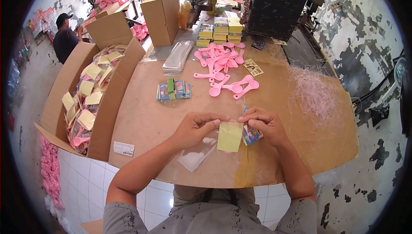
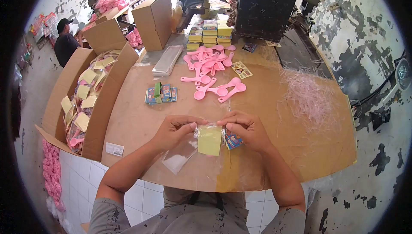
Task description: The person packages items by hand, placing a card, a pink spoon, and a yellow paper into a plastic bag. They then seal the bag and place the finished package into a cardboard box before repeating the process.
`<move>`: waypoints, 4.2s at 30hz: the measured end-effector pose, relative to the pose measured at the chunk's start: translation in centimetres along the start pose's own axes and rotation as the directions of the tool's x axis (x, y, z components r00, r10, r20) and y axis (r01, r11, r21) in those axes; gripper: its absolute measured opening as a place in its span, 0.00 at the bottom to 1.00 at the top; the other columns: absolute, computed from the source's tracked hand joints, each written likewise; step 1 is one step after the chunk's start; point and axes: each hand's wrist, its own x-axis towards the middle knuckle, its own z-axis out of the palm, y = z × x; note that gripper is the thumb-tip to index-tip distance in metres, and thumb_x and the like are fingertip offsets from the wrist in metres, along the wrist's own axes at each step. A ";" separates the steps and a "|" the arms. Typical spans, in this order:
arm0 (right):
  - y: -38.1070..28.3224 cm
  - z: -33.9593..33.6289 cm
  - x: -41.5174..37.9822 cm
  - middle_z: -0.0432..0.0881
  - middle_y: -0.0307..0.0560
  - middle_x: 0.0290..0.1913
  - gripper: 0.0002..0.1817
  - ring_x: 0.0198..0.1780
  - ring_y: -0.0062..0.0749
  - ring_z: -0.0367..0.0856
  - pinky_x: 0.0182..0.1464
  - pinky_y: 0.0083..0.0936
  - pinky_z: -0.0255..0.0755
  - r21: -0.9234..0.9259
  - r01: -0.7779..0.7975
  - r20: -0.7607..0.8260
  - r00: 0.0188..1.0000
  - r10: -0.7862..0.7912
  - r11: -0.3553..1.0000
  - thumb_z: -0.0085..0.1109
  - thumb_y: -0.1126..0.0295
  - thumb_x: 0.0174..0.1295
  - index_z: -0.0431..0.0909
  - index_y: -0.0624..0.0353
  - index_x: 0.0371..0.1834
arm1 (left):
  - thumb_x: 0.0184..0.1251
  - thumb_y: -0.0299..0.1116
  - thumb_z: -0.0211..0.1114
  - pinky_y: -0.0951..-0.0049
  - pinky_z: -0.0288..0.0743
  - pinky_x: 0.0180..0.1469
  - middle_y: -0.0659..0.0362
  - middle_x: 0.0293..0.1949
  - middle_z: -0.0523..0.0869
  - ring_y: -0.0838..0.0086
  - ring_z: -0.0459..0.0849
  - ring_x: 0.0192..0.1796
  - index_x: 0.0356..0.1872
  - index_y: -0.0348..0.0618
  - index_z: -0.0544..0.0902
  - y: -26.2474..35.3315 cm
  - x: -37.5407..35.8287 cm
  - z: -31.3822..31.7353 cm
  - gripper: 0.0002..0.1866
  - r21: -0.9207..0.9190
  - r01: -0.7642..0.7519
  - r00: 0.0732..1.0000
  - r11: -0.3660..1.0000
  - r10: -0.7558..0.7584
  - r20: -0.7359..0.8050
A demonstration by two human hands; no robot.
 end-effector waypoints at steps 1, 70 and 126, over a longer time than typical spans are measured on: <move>-0.1 0.0 -0.1 0.86 0.44 0.49 0.10 0.47 0.23 0.84 0.50 0.22 0.79 0.034 -0.019 0.008 1.000 0.019 0.999 0.64 0.77 0.71 0.91 0.63 0.52 | 0.83 0.27 0.59 0.71 0.81 0.63 0.51 0.56 0.91 0.73 0.88 0.58 0.58 0.32 0.88 0.3 -0.1 0.1 0.14 -0.078 0.050 0.999 0.996 -0.051 -0.011; -2.0 -1.0 -0.5 0.88 0.42 0.46 0.15 0.45 0.21 0.87 0.47 0.22 0.81 -0.044 -0.183 -0.164 0.971 0.173 0.982 0.73 0.74 0.67 0.81 0.60 0.54 | 0.70 0.24 0.73 0.77 0.80 0.43 0.59 0.39 0.90 0.80 0.87 0.42 0.55 0.35 0.83 -0.6 0.6 -2.7 0.15 0.275 0.171 0.984 0.946 -0.149 -0.101; 0.3 2.9 -1.0 0.87 0.45 0.46 0.20 0.48 0.22 0.87 0.50 0.21 0.81 -0.224 0.167 -0.316 0.920 -0.233 0.960 0.66 0.86 0.67 0.76 0.63 0.60 | 0.73 0.28 0.74 0.78 0.84 0.49 0.57 0.41 0.94 0.80 0.91 0.45 0.47 0.32 0.89 0.4 0.1 -0.6 0.09 0.108 0.172 0.984 0.979 -0.175 0.022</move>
